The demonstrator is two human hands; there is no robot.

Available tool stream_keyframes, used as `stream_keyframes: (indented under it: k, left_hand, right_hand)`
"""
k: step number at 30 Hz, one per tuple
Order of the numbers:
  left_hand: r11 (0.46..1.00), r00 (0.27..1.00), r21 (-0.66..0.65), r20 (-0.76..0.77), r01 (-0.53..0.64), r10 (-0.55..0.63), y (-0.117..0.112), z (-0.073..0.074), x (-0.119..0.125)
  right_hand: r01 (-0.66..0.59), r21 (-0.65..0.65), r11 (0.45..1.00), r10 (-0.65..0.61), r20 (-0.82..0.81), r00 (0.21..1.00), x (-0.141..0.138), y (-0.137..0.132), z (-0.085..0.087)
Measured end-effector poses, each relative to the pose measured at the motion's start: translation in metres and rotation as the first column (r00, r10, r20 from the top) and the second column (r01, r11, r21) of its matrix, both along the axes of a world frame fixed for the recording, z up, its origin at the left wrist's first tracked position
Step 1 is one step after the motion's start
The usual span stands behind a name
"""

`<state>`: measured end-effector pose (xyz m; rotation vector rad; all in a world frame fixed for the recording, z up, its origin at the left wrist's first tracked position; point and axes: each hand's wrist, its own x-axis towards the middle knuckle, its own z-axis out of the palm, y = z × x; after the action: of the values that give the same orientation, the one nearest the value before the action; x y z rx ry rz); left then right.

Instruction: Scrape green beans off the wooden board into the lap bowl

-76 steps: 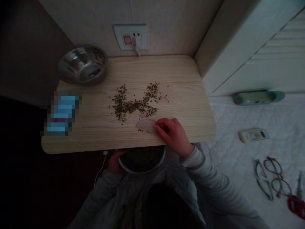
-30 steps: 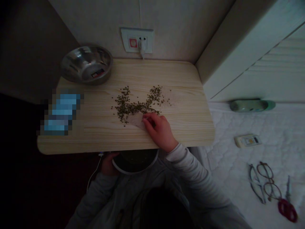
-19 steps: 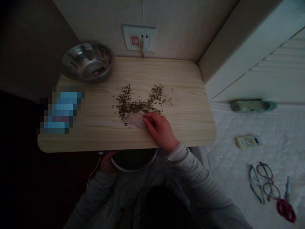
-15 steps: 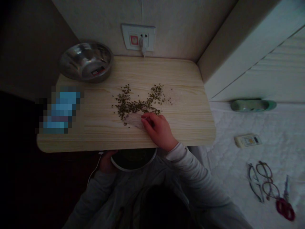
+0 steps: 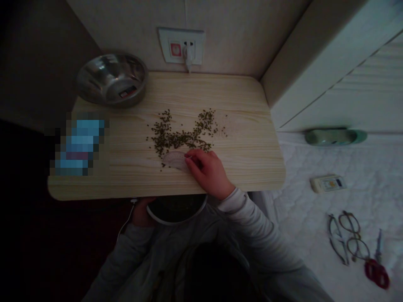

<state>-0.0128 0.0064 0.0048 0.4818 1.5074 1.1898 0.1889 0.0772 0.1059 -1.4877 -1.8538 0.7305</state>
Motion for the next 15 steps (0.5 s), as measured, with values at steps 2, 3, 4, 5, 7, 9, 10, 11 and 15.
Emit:
stream_keyframes:
  k: [2, 3, 4, 5, 7, 9, 10, 11, 15]
  left_hand:
    - [0.999, 0.998, -0.043, 0.06, -0.015, 0.017, 0.0003, -0.0013, 0.0012]
    - [0.998, 0.997, -0.052, 0.073, -0.021, 0.025, 0.0005, -0.0016, 0.002]
    - [0.998, 0.997, -0.054, 0.078, -0.024, 0.028, 0.0008, -0.0017, 0.0027]
    - [0.998, 0.996, -0.053, 0.079, -0.027, 0.031, 0.001, -0.0015, 0.0034]
    - [0.998, 0.996, -0.057, 0.083, -0.036, 0.04, 0.0014, -0.0008, 0.0043]
    - [0.997, 0.995, -0.064, 0.09, -0.036, 0.042, 0.0015, 0.0002, 0.0046]
    - [0.997, 0.995, -0.068, 0.095, -0.035, 0.041, 0.0015, 0.0006, 0.0045]
    - [0.997, 0.994, -0.071, 0.1, -0.036, 0.043, 0.0014, 0.0009, 0.0041]
    - [0.996, 0.994, -0.086, 0.104, -0.025, 0.034, 0.0011, 0.0015, 0.0024]
  right_hand:
    - [-0.024, -0.003, 1.0, 0.024, 0.009, 1.0, -0.0001, -0.0006, 0.0009]
    - [-0.034, -0.006, 0.999, 0.034, 0.008, 0.999, 0.0001, -0.0009, 0.0011]
    - [-0.039, -0.008, 0.999, 0.039, 0.005, 0.999, 0.0003, -0.0011, 0.0011]
    - [-0.037, -0.009, 0.999, 0.037, 0.001, 0.999, 0.0005, -0.0013, 0.001]
    - [-0.026, -0.01, 1.0, 0.026, -0.003, 1.0, 0.001, -0.0016, 0.0007]
    - [-0.023, -0.008, 1.0, 0.023, 0.001, 1.0, 0.0013, -0.0017, 0.0009]
    - [-0.029, -0.007, 1.0, 0.029, 0.006, 1.0, 0.0014, -0.0018, 0.0011]
    - [-0.04, -0.006, 0.999, 0.04, 0.01, 0.999, 0.0015, -0.002, 0.0014]
    - [-0.09, -0.011, 0.996, 0.091, 0.014, 0.996, 0.002, -0.0029, 0.0019]
